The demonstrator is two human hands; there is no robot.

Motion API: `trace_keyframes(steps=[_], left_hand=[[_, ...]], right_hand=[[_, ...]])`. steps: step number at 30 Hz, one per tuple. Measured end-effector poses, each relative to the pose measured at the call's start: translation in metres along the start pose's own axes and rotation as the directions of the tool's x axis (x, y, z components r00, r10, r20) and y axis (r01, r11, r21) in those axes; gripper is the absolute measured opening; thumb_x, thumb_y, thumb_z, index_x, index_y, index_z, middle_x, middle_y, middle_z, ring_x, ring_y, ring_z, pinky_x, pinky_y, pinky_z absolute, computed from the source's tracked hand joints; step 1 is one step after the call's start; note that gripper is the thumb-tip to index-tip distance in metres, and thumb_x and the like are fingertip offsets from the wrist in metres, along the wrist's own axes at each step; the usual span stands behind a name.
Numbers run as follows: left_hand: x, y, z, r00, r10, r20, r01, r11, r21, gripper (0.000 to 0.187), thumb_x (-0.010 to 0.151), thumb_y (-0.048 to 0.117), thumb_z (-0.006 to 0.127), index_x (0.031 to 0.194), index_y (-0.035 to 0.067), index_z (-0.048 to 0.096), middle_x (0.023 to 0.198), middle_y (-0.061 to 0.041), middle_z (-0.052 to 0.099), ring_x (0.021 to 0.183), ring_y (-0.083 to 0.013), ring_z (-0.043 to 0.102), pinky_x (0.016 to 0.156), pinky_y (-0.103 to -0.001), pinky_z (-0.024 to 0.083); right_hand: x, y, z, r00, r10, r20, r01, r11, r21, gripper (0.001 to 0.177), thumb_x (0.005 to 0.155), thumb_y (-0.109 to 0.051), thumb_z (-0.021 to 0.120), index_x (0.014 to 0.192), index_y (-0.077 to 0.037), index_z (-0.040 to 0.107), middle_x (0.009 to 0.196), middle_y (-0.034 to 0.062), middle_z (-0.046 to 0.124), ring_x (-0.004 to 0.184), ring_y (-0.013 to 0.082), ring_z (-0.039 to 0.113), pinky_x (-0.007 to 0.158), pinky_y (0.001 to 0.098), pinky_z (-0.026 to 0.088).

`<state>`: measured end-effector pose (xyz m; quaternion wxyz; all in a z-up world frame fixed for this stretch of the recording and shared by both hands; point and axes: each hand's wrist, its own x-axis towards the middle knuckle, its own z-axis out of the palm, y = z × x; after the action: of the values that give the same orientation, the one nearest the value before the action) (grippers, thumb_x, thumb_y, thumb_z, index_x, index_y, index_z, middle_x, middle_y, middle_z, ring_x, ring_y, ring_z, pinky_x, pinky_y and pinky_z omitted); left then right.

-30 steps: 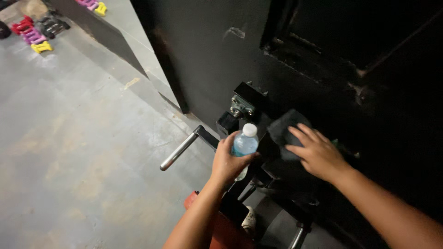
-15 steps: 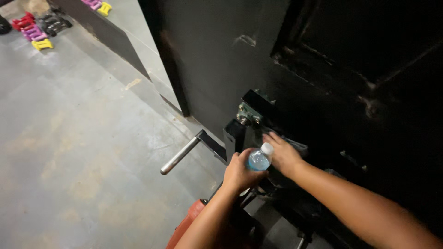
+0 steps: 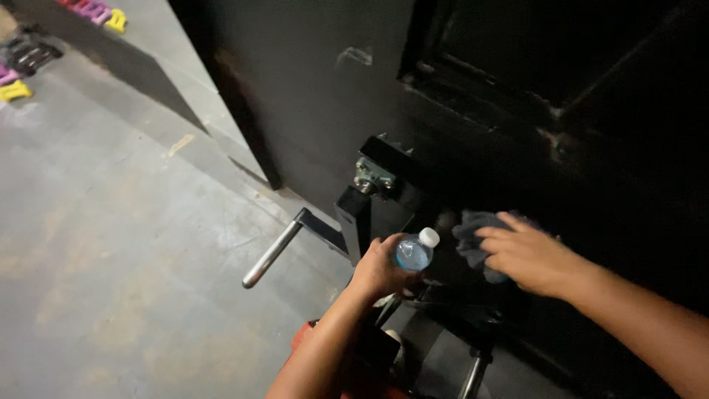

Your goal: The person wipes down various parts of a gym machine and then a stationary bike using a cloth and a spray bottle.

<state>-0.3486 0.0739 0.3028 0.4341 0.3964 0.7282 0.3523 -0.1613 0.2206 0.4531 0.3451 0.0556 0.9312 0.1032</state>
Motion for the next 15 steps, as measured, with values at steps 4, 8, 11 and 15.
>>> trace_keyframes(steps=[4, 8, 11, 15], left_hand=[[0.013, -0.012, 0.004, 0.994, 0.108, -0.006, -0.107, 0.993, 0.040, 0.091, 0.063, 0.037, 0.095, 0.142, 0.021, 0.053, 0.129, -0.018, 0.060, 0.122, -0.0340, 0.062, 0.101, -0.042, 0.052], [0.017, -0.015, -0.001, 0.998, 0.058, -0.016, -0.058, 0.998, -0.001, 0.084, 0.063, 0.033, 0.088, 0.141, 0.021, 0.059, 0.131, -0.016, 0.063, 0.121, -0.0315, 0.065, 0.101, -0.041, 0.054], [0.020, -0.020, -0.005, 0.999, -0.010, -0.038, 0.013, 0.997, 0.074, 0.082, 0.066, 0.034, 0.086, 0.142, 0.023, 0.058, 0.132, -0.016, 0.059, 0.123, -0.0336, 0.061, 0.102, -0.043, 0.051], [0.027, -0.029, -0.013, 0.993, -0.021, -0.115, 0.036, 0.991, 0.131, 0.089, 0.064, 0.039, 0.090, 0.141, 0.018, 0.052, 0.134, -0.017, 0.056, 0.124, -0.0358, 0.058, 0.101, -0.043, 0.050]], right_hand=[[-0.039, -0.010, 0.004, 0.913, 0.389, 0.123, -0.405, 0.900, 0.160, 0.045, 0.082, -0.015, 0.074, 0.126, -0.024, 0.069, 0.147, -0.0017, 0.053, 0.150, 0.0230, 0.033, 0.120, 0.0531, 0.029], [-0.040, -0.068, 0.058, 0.624, 0.757, -0.193, -0.088, 0.314, 0.945, 0.057, 0.077, -0.013, 0.073, 0.132, -0.015, 0.062, 0.141, 0.0098, 0.056, 0.127, 0.0222, 0.055, 0.098, 0.0431, 0.053], [0.003, -0.116, 0.083, 0.632, 0.613, 0.475, 0.236, -0.735, 0.635, 0.038, 0.097, -0.020, 0.067, 0.131, -0.004, 0.066, 0.126, 0.0320, 0.063, 0.111, 0.0442, 0.061, 0.090, 0.0564, 0.053], [0.072, -0.114, 0.083, 0.652, 0.258, 0.713, 0.352, -0.936, 0.018, 0.043, 0.100, -0.037, 0.048, 0.133, -0.012, 0.060, 0.136, 0.0155, 0.060, 0.128, 0.0292, 0.057, 0.109, 0.0493, 0.046]])
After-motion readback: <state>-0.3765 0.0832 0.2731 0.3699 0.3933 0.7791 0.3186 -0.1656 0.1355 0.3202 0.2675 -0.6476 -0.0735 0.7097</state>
